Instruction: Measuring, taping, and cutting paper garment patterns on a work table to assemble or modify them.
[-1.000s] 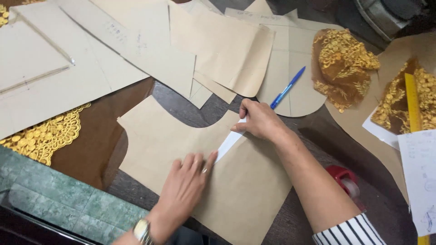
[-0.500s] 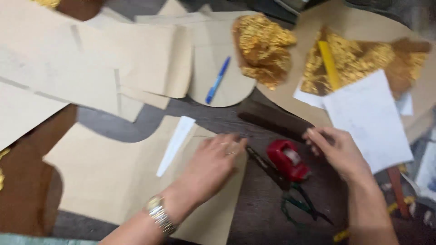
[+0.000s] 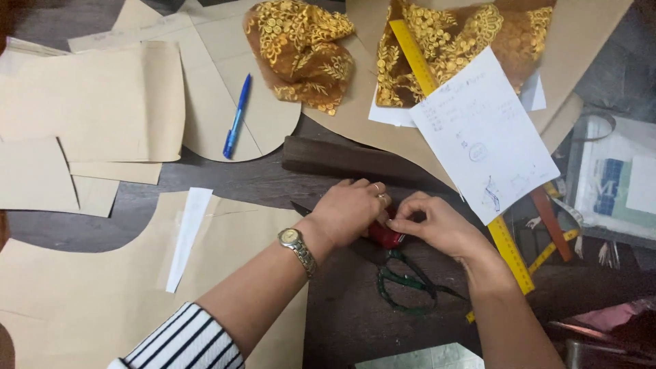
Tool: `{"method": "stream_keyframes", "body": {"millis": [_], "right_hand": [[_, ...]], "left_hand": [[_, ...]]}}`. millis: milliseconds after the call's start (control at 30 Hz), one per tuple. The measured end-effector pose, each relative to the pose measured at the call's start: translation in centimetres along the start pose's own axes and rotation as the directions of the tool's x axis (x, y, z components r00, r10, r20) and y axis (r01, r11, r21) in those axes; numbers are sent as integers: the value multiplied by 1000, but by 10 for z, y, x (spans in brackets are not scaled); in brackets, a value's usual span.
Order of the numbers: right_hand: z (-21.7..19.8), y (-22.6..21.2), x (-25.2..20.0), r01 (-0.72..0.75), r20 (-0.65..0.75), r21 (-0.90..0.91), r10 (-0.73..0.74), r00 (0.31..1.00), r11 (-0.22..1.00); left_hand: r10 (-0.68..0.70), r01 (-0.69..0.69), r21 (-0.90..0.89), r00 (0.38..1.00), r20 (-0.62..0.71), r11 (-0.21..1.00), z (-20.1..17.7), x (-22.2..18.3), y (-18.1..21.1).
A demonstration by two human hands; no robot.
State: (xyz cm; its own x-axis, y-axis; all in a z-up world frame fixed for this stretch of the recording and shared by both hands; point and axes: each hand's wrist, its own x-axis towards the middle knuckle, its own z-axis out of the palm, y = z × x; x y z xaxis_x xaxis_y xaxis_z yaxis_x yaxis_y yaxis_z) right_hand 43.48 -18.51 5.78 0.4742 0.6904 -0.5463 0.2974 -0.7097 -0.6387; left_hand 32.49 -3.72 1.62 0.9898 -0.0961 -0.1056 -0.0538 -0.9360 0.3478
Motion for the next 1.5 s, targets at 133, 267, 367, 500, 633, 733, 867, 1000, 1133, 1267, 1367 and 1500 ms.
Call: {"method": "stream_keyframes", "body": {"millis": [133,267,367,500,633,733,867,1000,1133,1267,1367,1500], "right_hand": [[-14,6,-24,-35,-5,80,36,999,996],[-23,35,-47,-250,48,157,246,968,955],[-9,53,-47,-231,40,278,229,973,932],[7,71,-35,-184,-24,340,204,979,922],[6,70,-32,-129,-187,341,202,961,931],[-6,61,-47,-131,-237,320,213,948,938],[-18,29,-75,-158,-165,279,209,964,947],[-7,-22,-76,-186,-35,199,197,980,962],[13,-61,-68,-199,97,42,195,976,979],[40,-107,-55,-137,232,-95,156,960,986],[73,-102,-33,66,322,-77,-38,946,995],[121,-120,-16,281,410,-120,-210,888,952]], "left_hand": [[-9,12,-42,998,64,999,-9,-1,-1],[-24,28,-52,997,80,998,-28,-7,2],[-35,38,-29,996,84,999,-29,-9,4],[-28,31,-32,995,94,999,-28,-9,5],[-36,38,-22,997,67,999,-23,-9,5],[-44,43,19,998,51,999,-19,-9,4],[-24,-7,-367,997,-79,930,-44,-38,12],[-184,9,-802,975,-127,597,-73,-79,29],[-360,327,-858,915,183,396,-56,-110,17],[-514,318,-938,833,206,140,-43,-161,8],[-620,321,-946,753,221,53,-18,-203,7],[-766,314,-949,607,212,-14,7,-257,21]]}}
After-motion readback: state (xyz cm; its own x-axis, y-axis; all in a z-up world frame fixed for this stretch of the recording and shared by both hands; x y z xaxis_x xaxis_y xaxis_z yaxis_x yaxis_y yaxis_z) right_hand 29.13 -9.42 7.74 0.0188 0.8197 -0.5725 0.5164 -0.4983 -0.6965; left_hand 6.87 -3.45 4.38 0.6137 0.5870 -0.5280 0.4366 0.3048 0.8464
